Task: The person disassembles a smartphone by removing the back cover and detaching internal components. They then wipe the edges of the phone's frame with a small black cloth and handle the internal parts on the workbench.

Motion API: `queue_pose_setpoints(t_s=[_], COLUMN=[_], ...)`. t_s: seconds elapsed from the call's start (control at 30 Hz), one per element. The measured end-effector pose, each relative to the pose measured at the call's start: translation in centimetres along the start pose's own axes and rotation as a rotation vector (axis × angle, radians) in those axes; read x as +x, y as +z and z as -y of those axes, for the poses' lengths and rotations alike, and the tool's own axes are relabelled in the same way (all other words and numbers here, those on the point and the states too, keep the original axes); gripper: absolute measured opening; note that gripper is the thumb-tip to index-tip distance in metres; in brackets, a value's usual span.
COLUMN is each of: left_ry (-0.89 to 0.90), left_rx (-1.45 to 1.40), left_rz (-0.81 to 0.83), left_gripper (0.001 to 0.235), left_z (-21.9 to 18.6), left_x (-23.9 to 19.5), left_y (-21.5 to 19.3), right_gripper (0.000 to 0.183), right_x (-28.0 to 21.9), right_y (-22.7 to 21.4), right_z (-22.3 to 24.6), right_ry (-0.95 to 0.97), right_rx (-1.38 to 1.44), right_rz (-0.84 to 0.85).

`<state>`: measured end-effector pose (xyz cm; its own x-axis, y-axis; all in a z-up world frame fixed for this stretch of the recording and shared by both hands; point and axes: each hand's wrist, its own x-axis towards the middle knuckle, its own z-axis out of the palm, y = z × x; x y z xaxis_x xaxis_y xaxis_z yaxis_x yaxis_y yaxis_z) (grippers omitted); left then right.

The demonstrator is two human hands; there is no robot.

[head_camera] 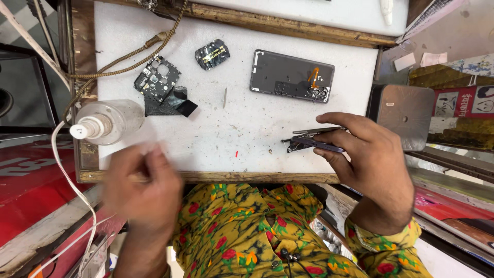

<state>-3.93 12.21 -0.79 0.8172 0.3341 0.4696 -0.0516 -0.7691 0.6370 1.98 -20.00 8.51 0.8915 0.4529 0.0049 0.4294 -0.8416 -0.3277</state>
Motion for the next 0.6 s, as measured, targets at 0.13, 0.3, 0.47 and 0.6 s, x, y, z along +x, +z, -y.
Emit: queue_pose_setpoints(t_s=[0.13,0.3,0.47,0.6], left_ry=[-0.074,0.199,0.331,0.63], left_rx=[-0.026,0.161,-0.312,-0.339], left_rz=[-0.052,0.19,0.356,0.218], left_gripper=[0.068,0.069,0.07,0.045], left_z=[1.9,0.2,-4.1,-8.5], left_x=[1.9,6.3,11.2,19.7], left_y=[-3.0,-2.3,4.1,17.2], right_gripper=[0.018,0.024,0.028,0.025], right_x=[0.6,1.7,1.7,0.6], right_y=[1.7,4.7,5.1,3.5], right_z=[-1.0,-0.2,-0.4,-0.3], right_ry=[-0.107,-0.22,-0.296,-0.251], right_rx=[0.133,0.156,0.126,0.261], right_rz=[-0.04,-0.044,-0.034,-0.143])
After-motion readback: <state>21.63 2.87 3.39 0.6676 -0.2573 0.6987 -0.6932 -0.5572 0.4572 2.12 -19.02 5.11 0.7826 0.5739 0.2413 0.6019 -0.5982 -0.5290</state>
